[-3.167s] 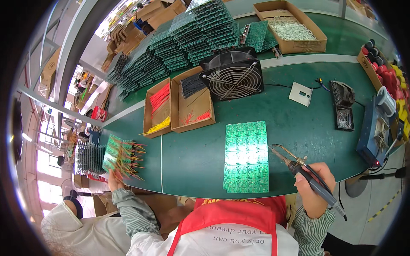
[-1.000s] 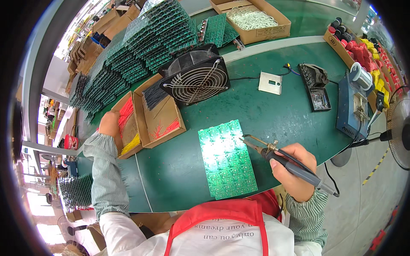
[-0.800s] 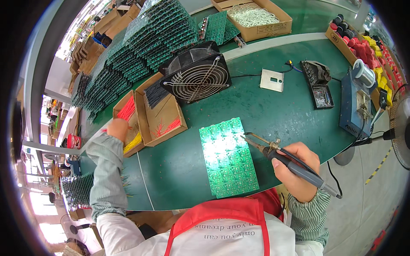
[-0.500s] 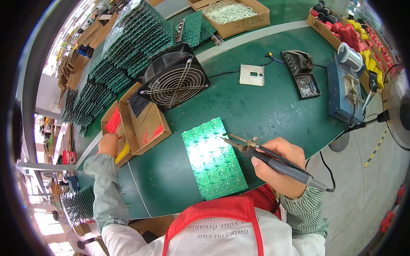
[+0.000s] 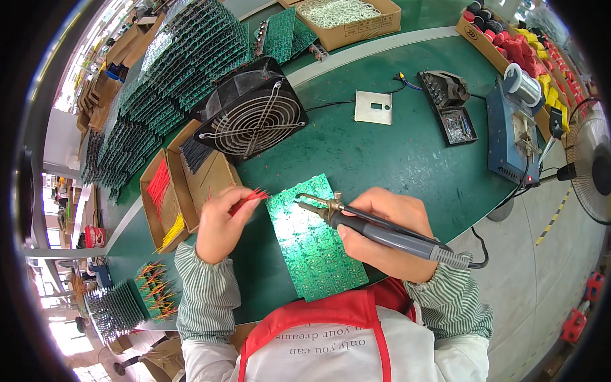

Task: The person takes wires from boxes, positions them onto circuit boards, and solders them onto the boards using a soldering iron.

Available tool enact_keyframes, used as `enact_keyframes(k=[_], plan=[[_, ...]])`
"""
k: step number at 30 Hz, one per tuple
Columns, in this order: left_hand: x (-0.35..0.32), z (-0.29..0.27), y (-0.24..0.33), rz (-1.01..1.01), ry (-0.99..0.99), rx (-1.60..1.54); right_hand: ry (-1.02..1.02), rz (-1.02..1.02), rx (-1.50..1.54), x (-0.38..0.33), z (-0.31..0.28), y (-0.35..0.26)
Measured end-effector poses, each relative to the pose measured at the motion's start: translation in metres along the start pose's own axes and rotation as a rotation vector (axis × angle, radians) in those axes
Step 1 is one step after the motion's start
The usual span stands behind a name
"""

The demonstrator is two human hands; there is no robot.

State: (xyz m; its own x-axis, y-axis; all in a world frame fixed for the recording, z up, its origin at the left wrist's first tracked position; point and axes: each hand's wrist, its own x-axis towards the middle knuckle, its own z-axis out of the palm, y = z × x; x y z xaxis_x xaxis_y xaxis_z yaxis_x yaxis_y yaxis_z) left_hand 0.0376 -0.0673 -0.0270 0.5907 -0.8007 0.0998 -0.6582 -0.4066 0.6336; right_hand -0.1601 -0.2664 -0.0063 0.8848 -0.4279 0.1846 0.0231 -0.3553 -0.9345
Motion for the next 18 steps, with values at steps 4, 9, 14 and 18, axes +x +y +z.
enact_keyframes(k=[4, 9, 14, 18], plan=[[0.008, 0.019, -0.005, -0.021, -0.063, -0.108, 0.006, 0.038, 0.029, 0.005, 0.001, 0.004], [-0.001, 0.018, 0.001, -0.023, -0.060, -0.066, 0.024, 0.035, 0.013, 0.004, 0.000, 0.007], [-0.005, 0.012, 0.001, 0.010, 0.077, 0.005, 0.009, 0.032, 0.005, 0.004, 0.002, 0.007], [-0.016, 0.010, 0.013, -0.075, -0.056, -0.069, -0.026, 0.038, 0.048, 0.003, 0.007, 0.008]])
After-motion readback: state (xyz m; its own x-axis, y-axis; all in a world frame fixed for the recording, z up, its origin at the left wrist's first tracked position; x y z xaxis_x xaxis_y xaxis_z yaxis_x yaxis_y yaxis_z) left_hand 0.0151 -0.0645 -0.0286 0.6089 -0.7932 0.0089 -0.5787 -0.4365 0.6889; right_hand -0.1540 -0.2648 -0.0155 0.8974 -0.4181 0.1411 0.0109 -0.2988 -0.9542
